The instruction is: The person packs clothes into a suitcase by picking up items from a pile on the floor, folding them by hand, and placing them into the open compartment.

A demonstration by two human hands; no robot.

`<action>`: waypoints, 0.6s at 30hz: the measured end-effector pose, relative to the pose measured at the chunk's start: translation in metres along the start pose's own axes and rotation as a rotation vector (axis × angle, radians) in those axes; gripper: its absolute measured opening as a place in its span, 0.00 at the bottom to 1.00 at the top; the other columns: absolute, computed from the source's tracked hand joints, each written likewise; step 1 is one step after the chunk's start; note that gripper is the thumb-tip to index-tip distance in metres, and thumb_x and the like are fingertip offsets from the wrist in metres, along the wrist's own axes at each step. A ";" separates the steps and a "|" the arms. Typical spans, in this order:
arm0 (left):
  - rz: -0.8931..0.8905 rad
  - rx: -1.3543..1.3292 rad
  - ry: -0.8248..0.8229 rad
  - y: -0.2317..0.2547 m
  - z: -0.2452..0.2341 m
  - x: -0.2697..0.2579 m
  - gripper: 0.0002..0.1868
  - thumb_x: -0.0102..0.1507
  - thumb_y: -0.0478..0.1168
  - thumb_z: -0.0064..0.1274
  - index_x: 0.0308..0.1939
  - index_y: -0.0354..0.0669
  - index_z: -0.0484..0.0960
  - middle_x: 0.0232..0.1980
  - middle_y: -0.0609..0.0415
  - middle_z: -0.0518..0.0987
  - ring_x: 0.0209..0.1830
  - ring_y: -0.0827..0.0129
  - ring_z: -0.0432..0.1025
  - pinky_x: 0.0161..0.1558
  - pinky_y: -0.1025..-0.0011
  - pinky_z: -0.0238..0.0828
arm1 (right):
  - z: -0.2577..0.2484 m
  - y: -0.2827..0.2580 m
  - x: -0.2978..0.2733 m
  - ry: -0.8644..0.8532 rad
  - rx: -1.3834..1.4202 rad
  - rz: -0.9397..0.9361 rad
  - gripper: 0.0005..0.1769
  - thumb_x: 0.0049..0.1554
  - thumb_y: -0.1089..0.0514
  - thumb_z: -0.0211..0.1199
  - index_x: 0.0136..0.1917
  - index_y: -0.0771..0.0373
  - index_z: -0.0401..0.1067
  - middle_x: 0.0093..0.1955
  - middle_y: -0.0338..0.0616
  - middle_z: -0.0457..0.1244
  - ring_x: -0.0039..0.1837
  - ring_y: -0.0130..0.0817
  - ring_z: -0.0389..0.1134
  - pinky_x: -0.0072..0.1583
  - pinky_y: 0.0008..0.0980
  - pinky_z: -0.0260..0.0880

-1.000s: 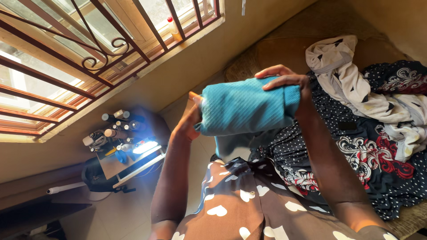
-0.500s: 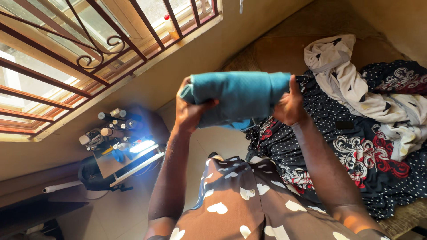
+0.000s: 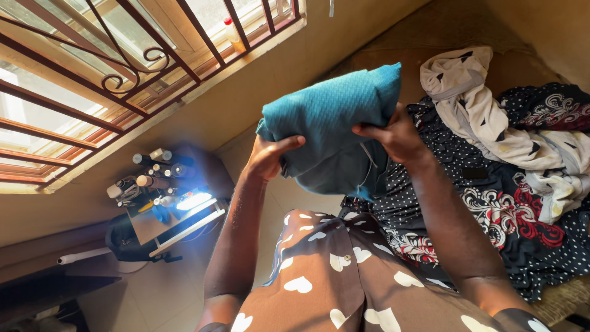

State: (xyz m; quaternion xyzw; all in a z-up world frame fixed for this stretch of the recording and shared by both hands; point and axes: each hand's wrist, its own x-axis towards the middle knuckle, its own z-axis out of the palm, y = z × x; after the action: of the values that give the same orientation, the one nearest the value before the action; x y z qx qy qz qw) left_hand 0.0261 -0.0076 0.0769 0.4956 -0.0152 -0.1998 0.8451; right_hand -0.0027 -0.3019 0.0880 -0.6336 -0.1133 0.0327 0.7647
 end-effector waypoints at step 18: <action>-0.244 -0.047 -0.088 -0.019 -0.033 0.009 0.51 0.52 0.46 0.71 0.75 0.34 0.63 0.68 0.43 0.74 0.64 0.56 0.71 0.63 0.59 0.67 | -0.011 -0.005 0.003 -0.070 0.090 0.065 0.29 0.53 0.73 0.66 0.68 0.67 0.68 0.65 0.48 0.67 0.67 0.36 0.68 0.70 0.39 0.68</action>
State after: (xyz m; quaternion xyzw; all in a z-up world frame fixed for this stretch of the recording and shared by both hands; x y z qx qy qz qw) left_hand 0.0354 0.0085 0.0431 0.4645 0.0130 -0.3228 0.8246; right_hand 0.0023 -0.3125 0.0917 -0.6002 -0.1178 0.0848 0.7866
